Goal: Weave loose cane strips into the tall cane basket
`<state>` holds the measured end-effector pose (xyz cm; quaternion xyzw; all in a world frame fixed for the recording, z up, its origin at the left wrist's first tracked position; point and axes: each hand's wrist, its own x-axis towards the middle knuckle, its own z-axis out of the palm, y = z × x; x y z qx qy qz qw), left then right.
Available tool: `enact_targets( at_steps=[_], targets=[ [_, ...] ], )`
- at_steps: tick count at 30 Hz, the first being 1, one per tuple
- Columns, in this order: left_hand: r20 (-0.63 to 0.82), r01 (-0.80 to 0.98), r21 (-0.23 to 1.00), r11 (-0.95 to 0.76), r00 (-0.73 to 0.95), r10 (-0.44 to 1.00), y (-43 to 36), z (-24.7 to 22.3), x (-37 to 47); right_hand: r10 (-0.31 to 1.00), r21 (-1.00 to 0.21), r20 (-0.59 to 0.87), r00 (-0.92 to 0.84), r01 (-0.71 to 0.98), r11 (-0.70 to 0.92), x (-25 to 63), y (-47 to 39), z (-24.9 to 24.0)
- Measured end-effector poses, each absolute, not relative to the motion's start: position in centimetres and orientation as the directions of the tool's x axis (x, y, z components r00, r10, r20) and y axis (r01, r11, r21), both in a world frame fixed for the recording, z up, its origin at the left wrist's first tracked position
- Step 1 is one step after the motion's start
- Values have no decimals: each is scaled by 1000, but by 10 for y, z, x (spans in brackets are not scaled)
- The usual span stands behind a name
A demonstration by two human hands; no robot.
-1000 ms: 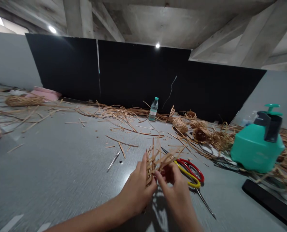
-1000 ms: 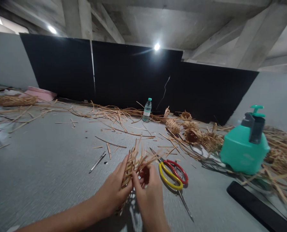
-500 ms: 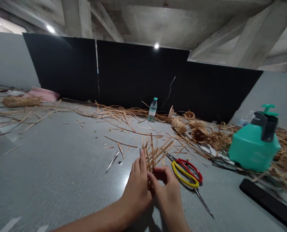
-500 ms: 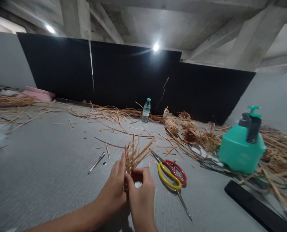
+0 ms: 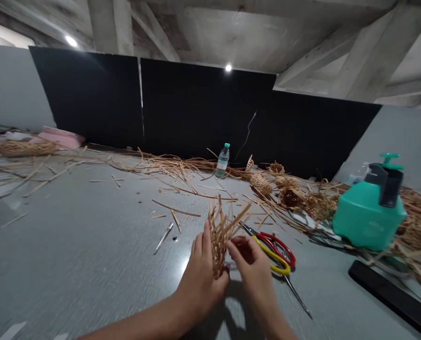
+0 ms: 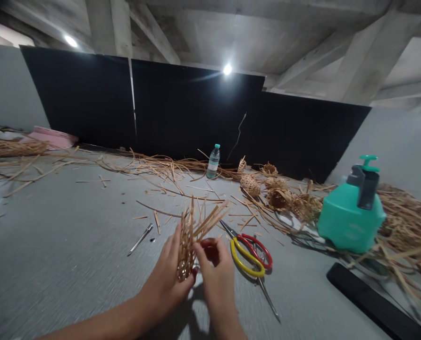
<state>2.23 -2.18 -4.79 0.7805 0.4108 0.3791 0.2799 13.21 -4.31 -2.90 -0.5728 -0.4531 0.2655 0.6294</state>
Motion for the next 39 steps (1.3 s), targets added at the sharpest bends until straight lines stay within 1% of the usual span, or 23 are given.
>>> enact_targets(
  at_steps=[3,6,8,10,12,14,15,17,20,22,24,29,32,34,36,37,38,39],
  targets=[
    [362,349,790,-504,398,843,-24,-45,21,834,-965,259,487,102,240,142,-39,-26],
    [341,214,854,-474,457,822,-23,-41,19,869,-966,254,424,71,248,144,-37,-26],
    [327,112,901,-419,457,827,-20,-38,18,877,-967,254,407,77,243,146,-36,-27],
    [252,-20,962,-271,442,861,-16,-35,17,864,-968,250,437,90,235,151,-36,-29],
    [88,-164,986,-12,462,882,-11,-32,16,837,-973,232,496,96,212,158,-35,-30],
    [-63,-271,934,232,515,855,-8,-30,14,831,-982,184,525,69,174,162,-34,-31],
    [-105,-307,899,312,541,834,-8,-30,13,846,-987,155,510,46,153,163,-33,-31],
    [-126,-350,853,388,584,802,-8,-30,12,916,-993,89,392,-35,111,160,-32,-33],
    [-127,-344,849,400,602,788,-10,-30,11,988,-982,50,148,-174,76,152,-33,-36],
    [-137,-321,862,392,596,791,-10,-29,11,995,-971,52,81,-229,69,149,-34,-37],
    [-130,-325,862,389,600,789,-9,-27,11,996,-967,44,84,-246,64,150,-35,-38],
    [-56,-410,825,389,626,778,-4,-25,12,992,-962,69,105,-257,94,153,-37,-35],
    [-93,-449,782,432,601,794,-5,-25,12,995,-958,71,71,-274,88,149,-38,-33],
    [-135,-455,753,476,601,788,-6,-24,12,994,-953,75,81,-286,95,146,-38,-34],
    [-175,-448,729,517,608,774,-6,-23,11,989,-961,84,120,-251,112,143,-37,-36],
    [-186,-449,724,523,603,776,-6,-23,11,980,-972,99,175,-194,133,143,-37,-36],
    [-188,-454,725,518,592,783,-6,-22,11,955,-981,136,264,-100,167,143,-38,-36],
    [-184,-458,733,503,579,794,-6,-22,10,907,-977,206,367,25,212,144,-39,-36]
  ],
)
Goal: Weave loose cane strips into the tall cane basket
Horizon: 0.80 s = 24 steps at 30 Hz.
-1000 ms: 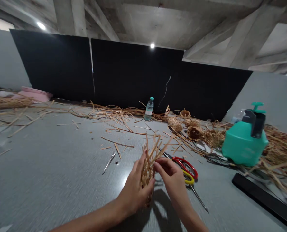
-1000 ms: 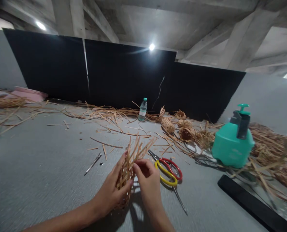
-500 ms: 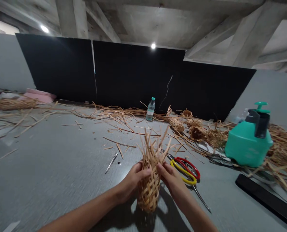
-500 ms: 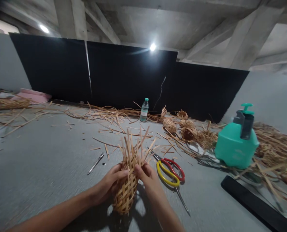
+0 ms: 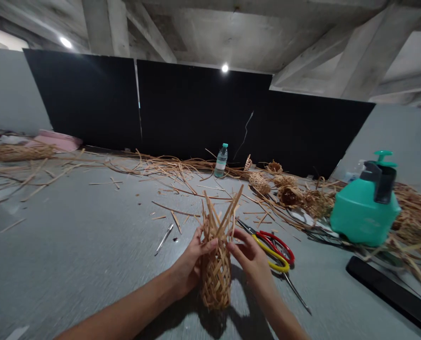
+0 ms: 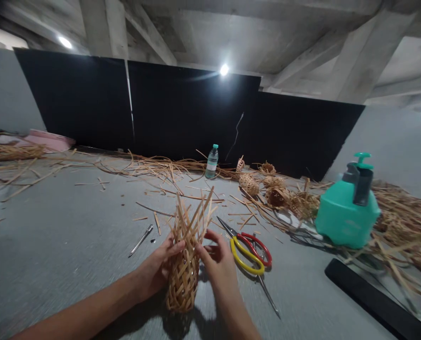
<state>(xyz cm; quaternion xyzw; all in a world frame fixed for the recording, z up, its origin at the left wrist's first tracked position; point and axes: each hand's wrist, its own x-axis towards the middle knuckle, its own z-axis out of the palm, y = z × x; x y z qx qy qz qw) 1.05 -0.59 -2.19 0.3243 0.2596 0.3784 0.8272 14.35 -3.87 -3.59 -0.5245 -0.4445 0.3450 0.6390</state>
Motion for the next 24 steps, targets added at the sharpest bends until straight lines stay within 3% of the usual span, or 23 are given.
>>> enact_targets(
  at_steps=[3,6,12,18,24],
  targets=[
    [-150,-448,774,448,556,817,-8,-22,11,739,-852,502,449,404,333,145,-43,-32],
    [-105,-448,792,415,571,814,-10,-22,12,745,-756,607,277,490,434,145,-47,-29],
    [6,-453,841,297,556,831,-9,-22,13,761,-773,581,287,488,406,143,-47,-28],
    [-14,-347,912,217,504,863,-5,-24,14,758,-766,574,310,531,363,140,-50,-21],
    [-9,-362,904,228,517,856,-1,-23,13,828,-912,392,401,284,294,154,-44,-18]
  ],
)
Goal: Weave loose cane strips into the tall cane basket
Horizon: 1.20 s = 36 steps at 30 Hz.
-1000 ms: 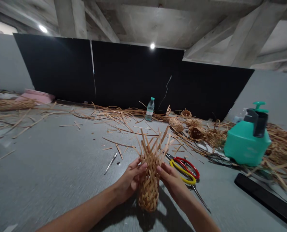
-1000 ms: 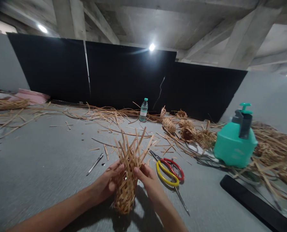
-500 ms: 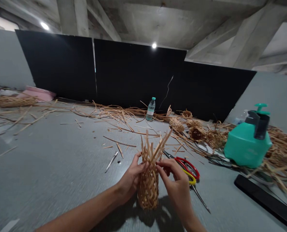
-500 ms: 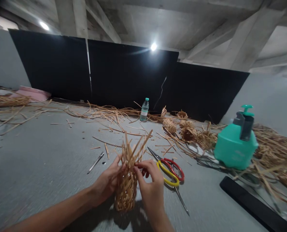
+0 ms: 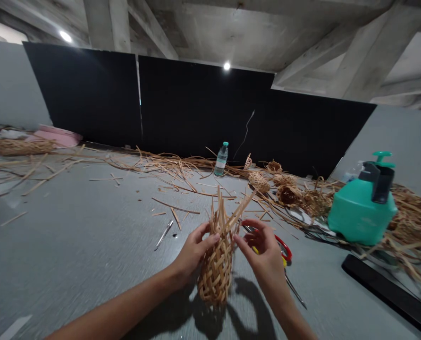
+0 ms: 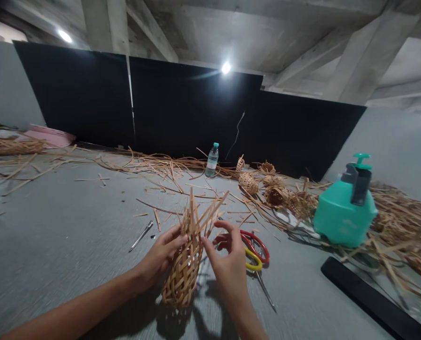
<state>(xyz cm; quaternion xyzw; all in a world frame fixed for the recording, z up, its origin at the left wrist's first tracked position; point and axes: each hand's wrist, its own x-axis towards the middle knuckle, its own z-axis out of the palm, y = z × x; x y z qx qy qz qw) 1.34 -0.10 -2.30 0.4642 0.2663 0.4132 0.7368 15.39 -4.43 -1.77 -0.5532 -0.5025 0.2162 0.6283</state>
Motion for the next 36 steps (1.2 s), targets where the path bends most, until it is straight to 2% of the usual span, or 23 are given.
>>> enact_targets(
  at_steps=[2,4,6,8,11,13,15,17,21,27,36],
  targets=[
    [16,-365,906,213,534,845,1,-22,13,871,-934,350,345,197,297,159,-42,-18],
    [61,-354,923,149,519,853,3,-22,12,906,-941,323,274,193,277,161,-41,-18],
    [108,-327,942,74,506,856,5,-22,11,904,-940,329,274,190,285,160,-40,-17],
    [147,-278,960,-1,504,851,6,-21,10,902,-946,325,285,108,306,160,-40,-15],
    [294,-152,956,-251,471,832,5,-13,4,959,-969,248,137,17,248,162,-39,-7],
    [454,-28,868,-496,450,769,5,-2,-2,983,-980,183,-32,76,184,164,-39,0],
    [571,94,720,-688,482,664,7,11,-8,980,-977,144,-134,135,162,167,-39,6],
    [567,81,649,-757,612,551,10,25,-12,973,-974,150,-175,141,175,168,-40,12],
    [370,51,732,-679,808,458,17,41,-11,958,-975,156,-240,118,188,171,-40,16],
    [220,103,873,-477,789,573,21,40,1,963,-970,190,-190,113,214,173,-37,11],
    [261,29,873,-486,815,517,27,45,4,970,-971,200,-139,105,215,172,-35,5]
  ],
)
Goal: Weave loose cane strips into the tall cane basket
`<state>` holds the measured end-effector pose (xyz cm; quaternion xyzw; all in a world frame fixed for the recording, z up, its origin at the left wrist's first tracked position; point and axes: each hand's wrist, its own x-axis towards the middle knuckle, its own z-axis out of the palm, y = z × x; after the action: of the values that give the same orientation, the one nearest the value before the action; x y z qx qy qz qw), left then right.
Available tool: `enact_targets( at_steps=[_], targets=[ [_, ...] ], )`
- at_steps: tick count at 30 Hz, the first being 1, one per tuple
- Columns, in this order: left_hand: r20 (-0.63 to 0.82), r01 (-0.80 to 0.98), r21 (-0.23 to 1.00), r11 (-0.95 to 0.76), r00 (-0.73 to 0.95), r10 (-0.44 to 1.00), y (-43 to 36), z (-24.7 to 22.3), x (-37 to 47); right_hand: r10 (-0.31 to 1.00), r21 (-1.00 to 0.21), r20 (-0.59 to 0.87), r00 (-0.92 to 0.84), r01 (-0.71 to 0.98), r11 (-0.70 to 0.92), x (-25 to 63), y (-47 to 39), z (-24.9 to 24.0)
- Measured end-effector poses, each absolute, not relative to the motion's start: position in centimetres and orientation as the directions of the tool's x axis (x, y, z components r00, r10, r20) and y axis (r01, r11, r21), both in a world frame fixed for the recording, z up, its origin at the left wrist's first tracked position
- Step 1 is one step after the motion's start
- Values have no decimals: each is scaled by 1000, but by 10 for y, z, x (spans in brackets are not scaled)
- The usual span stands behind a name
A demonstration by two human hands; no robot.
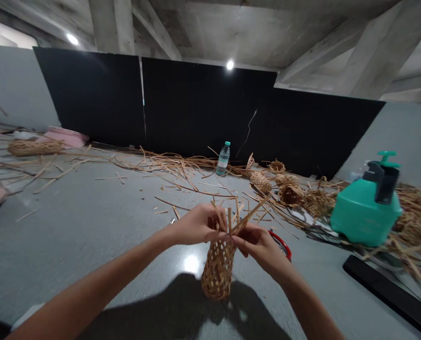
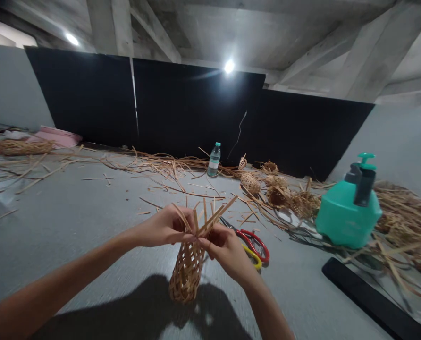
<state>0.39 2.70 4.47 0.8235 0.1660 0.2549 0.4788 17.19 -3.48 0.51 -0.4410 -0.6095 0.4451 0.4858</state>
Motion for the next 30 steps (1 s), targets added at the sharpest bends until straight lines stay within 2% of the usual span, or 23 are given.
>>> enact_targets(
  at_steps=[12,18,23,30],
  targets=[
    [262,-33,924,-382,782,566,29,35,10,979,-982,178,-101,45,184,174,-31,-4],
    [276,-28,928,-371,721,636,30,26,12,977,-980,193,-89,26,196,176,-27,-8],
    [269,-32,933,-358,723,636,32,20,11,978,-979,200,-50,12,201,173,-26,-9],
    [334,-59,902,-428,723,605,31,18,11,980,-980,199,21,3,199,166,-29,-6]
  ],
)
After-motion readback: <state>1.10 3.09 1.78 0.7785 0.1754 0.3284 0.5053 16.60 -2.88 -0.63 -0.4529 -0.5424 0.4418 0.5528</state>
